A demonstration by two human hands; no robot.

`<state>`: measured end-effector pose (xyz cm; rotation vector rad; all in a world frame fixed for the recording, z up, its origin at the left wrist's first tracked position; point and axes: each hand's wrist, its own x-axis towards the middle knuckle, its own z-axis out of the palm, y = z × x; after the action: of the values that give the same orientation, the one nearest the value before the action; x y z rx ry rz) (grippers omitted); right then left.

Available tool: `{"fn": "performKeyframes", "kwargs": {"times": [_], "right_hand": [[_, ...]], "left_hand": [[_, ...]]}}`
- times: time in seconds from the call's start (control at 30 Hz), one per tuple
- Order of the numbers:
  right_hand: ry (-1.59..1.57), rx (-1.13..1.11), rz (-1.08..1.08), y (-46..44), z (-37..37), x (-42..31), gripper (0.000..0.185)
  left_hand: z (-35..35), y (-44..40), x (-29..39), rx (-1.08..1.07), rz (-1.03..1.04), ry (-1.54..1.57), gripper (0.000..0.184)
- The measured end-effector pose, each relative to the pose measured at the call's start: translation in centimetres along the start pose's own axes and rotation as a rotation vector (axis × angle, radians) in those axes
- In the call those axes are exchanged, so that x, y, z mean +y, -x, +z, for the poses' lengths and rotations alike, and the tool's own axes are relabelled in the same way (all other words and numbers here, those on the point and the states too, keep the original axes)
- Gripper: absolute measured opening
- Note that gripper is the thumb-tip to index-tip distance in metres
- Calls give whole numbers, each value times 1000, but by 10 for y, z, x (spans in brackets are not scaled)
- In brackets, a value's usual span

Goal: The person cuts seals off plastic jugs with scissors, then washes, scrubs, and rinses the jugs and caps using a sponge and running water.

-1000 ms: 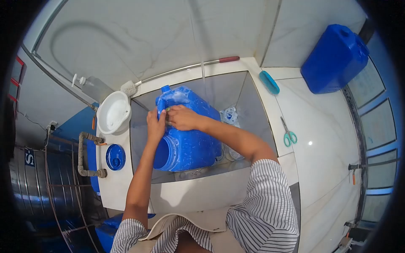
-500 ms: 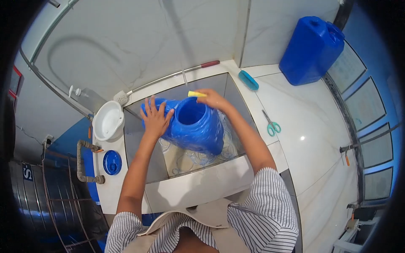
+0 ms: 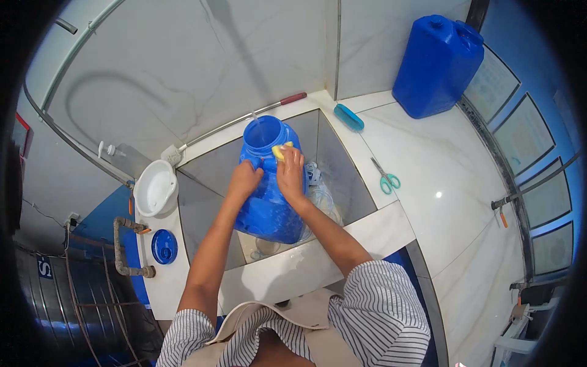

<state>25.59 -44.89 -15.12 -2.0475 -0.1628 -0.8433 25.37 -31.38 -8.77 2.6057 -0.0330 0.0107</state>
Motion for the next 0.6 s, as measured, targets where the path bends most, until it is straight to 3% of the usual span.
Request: {"fn": "performKeyframes", "kwargs": {"times": [0.17,0.27,0.37,0.43,0.47,0.5,0.53,0.6], "right_hand": [[-14,83,164,-37,5,29,21],[-217,-309,37,-53,-8,-4,17],[-367,-469,-92,-74,10,-79,16],[-470,-649,-95,-79,53,-136,24],[-511,-742,-84,-80,78,-168,26],[-512,-680,-262,-75,123,-183,25],[-527,-825,-166,-74,137,-211,26],[-499,-836,-139,-58,202,-221,26]], "left_hand": [[2,11,7,5,-15,63,34],[-8,4,-13,5,-65,99,37],[-9,8,-19,-22,-92,84,41],[23,7,-38,200,223,156,41],[17,16,-34,213,206,154,41],[5,27,-22,163,195,122,40],[-2,34,-14,108,189,92,38],[-4,30,-9,43,62,116,37]]}}
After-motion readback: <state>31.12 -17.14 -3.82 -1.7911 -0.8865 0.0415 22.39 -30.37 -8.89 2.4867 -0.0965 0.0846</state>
